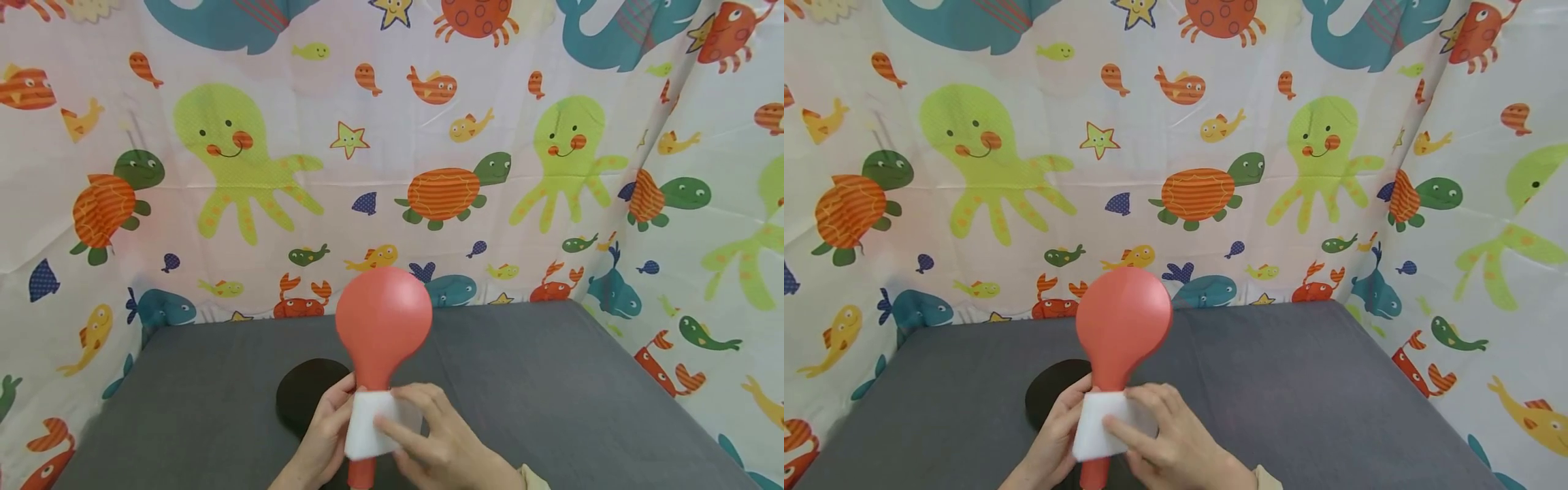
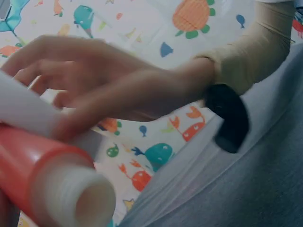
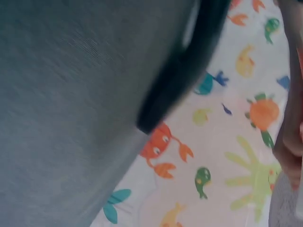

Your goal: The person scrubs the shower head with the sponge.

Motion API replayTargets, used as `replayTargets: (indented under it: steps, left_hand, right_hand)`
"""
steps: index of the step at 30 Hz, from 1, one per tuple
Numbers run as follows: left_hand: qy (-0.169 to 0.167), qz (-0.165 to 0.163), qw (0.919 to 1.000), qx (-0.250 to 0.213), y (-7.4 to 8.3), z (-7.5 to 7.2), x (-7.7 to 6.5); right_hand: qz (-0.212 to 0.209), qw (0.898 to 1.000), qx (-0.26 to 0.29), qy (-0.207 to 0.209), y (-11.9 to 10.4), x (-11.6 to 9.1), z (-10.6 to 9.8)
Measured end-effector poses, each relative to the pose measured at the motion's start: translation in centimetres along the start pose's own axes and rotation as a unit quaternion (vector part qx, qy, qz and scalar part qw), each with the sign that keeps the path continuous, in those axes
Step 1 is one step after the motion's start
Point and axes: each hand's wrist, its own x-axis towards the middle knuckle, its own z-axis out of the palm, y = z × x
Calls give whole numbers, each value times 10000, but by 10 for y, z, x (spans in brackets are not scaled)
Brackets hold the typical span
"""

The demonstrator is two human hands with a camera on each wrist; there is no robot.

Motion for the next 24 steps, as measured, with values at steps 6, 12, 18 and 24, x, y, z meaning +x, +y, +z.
replayTargets:
  steps: [6, 12, 18, 24]
  left_hand:
    - [304, -401, 9987, 44, 0, 3, 0]
    - [339, -326, 9987, -176, -3, 2, 0]
    - [218, 129, 9991, -337, -4, -3, 1]
    - [178, 147, 9991, -369, -3, -5, 1]
  right_hand:
    - [1301, 9842, -691, 985, 22, 10, -7]
    - [1598, 9825, -323, 897, 15, 7, -6]
    - [1009, 9875, 1201, -180, -10, -6, -8]
    - [305, 9747, 1742, -1365, -19, -19, -22]
